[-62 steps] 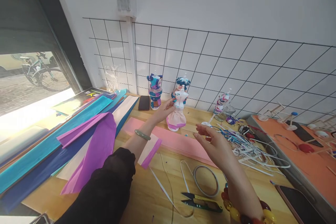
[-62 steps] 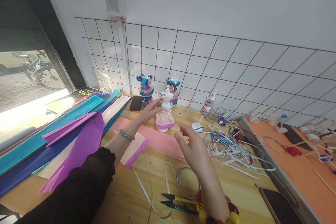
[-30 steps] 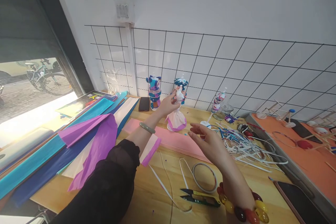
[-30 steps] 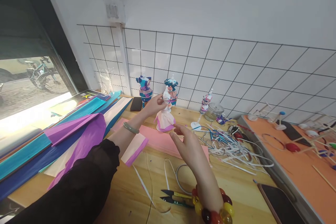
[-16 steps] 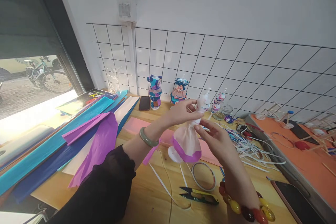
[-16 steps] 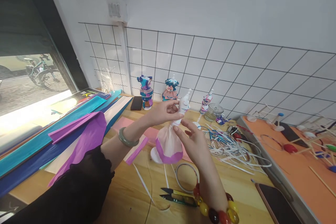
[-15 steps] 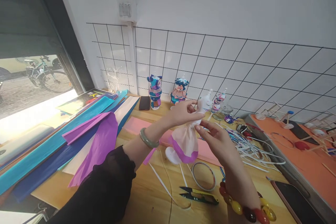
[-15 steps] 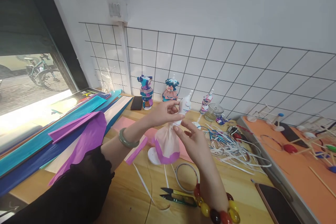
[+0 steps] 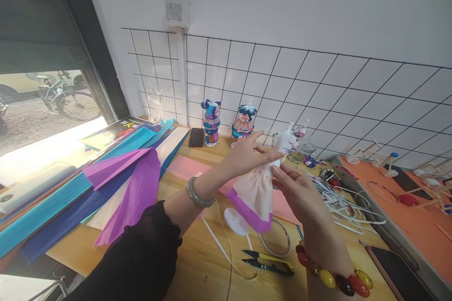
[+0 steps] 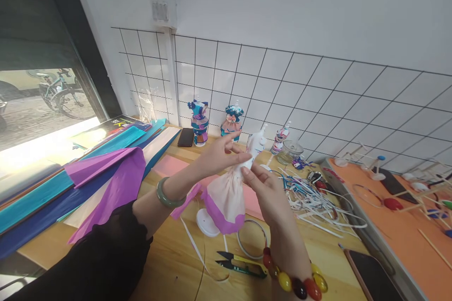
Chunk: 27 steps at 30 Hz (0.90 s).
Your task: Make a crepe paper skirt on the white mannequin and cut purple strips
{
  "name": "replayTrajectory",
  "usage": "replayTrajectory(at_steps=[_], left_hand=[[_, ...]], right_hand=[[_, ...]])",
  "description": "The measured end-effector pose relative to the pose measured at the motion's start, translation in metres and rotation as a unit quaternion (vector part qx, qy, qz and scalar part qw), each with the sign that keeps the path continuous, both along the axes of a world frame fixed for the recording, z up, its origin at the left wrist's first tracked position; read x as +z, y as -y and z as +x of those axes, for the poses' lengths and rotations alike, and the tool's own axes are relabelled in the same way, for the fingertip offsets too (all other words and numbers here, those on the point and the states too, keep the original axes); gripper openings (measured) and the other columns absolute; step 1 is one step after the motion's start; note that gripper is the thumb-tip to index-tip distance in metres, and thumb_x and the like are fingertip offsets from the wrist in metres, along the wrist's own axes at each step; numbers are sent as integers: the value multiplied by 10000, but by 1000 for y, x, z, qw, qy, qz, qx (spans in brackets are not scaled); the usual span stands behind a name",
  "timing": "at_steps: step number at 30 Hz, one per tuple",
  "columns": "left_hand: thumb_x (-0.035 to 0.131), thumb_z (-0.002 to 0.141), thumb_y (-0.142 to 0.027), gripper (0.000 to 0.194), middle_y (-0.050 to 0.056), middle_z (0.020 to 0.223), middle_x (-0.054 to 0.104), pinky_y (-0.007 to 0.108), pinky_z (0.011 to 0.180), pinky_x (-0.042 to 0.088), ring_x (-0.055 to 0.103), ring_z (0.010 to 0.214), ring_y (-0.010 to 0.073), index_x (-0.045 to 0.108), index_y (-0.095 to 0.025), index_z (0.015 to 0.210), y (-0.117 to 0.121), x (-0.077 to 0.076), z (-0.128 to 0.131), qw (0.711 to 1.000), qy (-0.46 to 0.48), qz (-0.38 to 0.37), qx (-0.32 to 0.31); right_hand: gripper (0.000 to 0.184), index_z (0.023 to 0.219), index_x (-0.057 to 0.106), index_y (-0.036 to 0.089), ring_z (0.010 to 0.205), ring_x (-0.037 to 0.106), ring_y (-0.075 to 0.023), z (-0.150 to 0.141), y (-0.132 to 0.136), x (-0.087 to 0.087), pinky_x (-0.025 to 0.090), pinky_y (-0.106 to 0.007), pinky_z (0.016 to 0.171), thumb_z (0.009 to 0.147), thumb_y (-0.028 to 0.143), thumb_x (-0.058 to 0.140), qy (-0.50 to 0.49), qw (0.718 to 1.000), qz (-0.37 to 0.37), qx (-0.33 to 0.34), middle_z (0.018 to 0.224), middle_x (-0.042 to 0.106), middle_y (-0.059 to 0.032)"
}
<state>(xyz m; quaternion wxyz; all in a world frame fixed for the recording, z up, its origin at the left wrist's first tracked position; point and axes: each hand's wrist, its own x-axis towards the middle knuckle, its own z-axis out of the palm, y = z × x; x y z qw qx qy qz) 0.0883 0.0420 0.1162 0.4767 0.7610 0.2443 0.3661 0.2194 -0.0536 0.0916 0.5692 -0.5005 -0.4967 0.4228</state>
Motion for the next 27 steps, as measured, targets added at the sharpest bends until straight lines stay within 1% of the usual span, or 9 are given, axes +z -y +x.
replayTrajectory(at_steps=[3,5,7,9,12,15,17,21,27], left_hand=[[596,739,-532,726,143,1233,559,405,964,386,516,1143,246,394,-184,1344,-1,-3,-17,999,33,26,25],[590,766,-490,598,118,1270,537,419,1007,355,483,1187,240,470,-211,1281,2,-5,-31,995,31,87,27],[633,746,-445,535,79,1284,524,412,1048,321,437,1227,220,512,-235,1224,8,-7,-43,983,13,181,-5],[653,740,-393,516,72,1262,528,388,1061,317,427,1225,195,508,-233,1209,16,-8,-49,959,7,275,-67],[608,781,-306,415,78,1206,533,361,1020,365,437,1189,182,511,-222,1176,27,-12,-47,932,-39,351,-80],[543,802,-232,329,86,1156,533,382,974,386,434,1168,209,523,-210,1130,33,-22,-37,911,-91,402,-15],[508,786,-155,315,99,1117,535,399,931,396,456,1121,225,531,-189,1098,34,-32,-30,892,-106,436,50],[476,737,-77,253,104,1022,566,388,850,414,504,1016,225,560,-161,960,28,-49,-21,863,-79,474,155],[464,747,-71,171,53,846,639,331,755,428,569,845,175,555,-172,851,22,-53,-22,855,9,479,199]], right_hand=[[371,1013,674,212,930,624,-240,11,0,-2,491,-388,798,734,455,655,-60,997,5,-56,1031,689,-84],[329,935,681,212,883,632,-226,22,-1,-3,509,-366,739,728,467,655,-100,989,26,-103,984,692,-77],[300,883,673,217,836,632,-194,32,-2,-4,513,-328,697,718,467,662,-129,978,57,-154,947,688,-57],[269,848,661,225,796,624,-156,40,-2,-4,505,-283,670,705,452,679,-144,966,85,-196,928,679,-30],[266,823,646,223,758,608,-140,43,-1,-3,493,-263,635,685,445,697,-151,955,98,-237,913,667,-25],[302,844,638,207,754,603,-150,36,-2,-3,488,-286,635,675,448,705,-149,950,94,-259,919,656,-39],[301,852,631,205,761,601,-146,30,-2,-3,483,-293,654,680,440,705,-139,950,99,-262,926,649,-36],[273,880,626,216,821,604,-154,18,-3,-3,481,-314,716,712,424,683,-121,956,112,-243,984,643,-34],[255,891,624,222,829,600,-155,15,-3,-5,488,-316,718,725,409,674,-111,952,121,-259,1013,631,-38]])
